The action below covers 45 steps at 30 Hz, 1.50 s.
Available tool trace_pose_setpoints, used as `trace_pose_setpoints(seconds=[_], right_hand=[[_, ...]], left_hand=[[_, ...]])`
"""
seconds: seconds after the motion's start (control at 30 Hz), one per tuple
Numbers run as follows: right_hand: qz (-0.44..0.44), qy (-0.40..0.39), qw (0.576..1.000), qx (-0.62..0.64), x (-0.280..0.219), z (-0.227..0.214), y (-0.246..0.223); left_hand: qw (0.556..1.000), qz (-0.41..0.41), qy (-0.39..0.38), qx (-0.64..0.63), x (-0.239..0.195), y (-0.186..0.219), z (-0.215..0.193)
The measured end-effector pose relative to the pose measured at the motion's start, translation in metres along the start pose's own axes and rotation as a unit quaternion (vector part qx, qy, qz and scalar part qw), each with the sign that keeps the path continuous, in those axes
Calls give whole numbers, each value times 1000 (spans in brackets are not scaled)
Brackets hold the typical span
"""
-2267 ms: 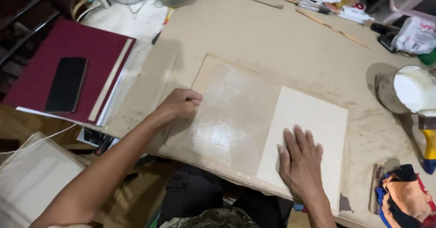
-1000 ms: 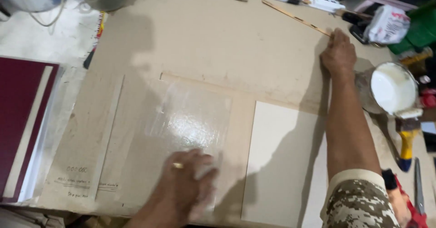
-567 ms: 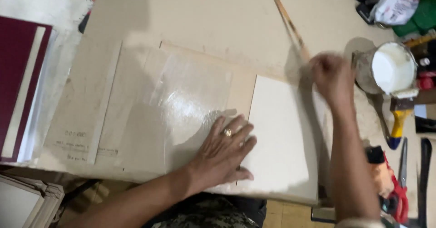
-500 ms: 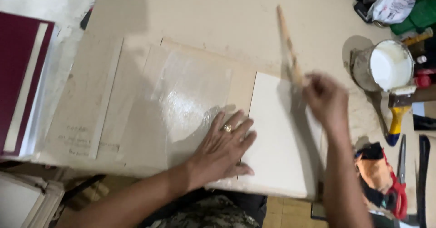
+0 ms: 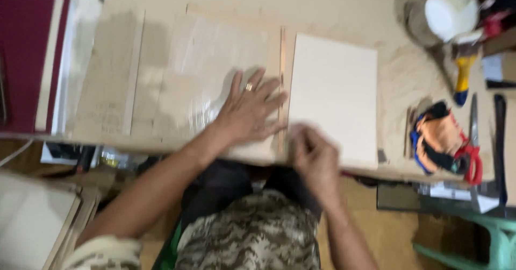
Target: Assembling a cover base by aligning cardboard panels with a spacer and applying a blue textured covering sheet.
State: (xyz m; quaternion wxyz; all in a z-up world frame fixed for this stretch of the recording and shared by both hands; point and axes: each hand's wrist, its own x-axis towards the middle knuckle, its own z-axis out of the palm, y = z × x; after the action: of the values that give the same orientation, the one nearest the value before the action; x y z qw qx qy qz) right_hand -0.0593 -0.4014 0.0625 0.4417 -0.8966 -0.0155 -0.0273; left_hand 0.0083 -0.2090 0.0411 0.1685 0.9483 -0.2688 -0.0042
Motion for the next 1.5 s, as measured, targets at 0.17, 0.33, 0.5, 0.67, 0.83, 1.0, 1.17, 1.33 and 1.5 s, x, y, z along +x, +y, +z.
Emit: trace_pose_setpoints(seconds=[0.17, 0.33, 0.5, 0.67, 0.83, 1.0, 1.17, 1.33, 1.5], right_hand=[[-248, 68, 940, -226, 47, -28, 53], [-160, -71, 933, -314, 42, -13, 51], [-164, -80, 932, -314, 41, -12, 52], [-200, -89, 947, -233, 54, -4, 65], [-280, -51, 922, -262, 56, 12, 56], [-172, -108, 937, -283, 51, 7, 38], [-135, -128, 942, -278, 48, 4, 22], [-183, -90, 931, -304, 56, 12, 47], [-185, -96, 938, -276, 56, -5, 41]], left_hand=[[999, 36, -23, -3, -6, -5, 2], [999, 45, -28, -11, -6, -3, 2], [998, 44, -47, -11, 1, 2, -3], [997, 73, -9, 12, 6, -9, 15], [982, 111, 99, -120, 7, -4, 13], [980, 134, 131, -74, -16, -54, 4], [960, -201, 192, -28, -99, -162, -22], [886, -410, 217, -16, -140, -251, -6], [917, -355, 182, -3, -135, -247, -21]])
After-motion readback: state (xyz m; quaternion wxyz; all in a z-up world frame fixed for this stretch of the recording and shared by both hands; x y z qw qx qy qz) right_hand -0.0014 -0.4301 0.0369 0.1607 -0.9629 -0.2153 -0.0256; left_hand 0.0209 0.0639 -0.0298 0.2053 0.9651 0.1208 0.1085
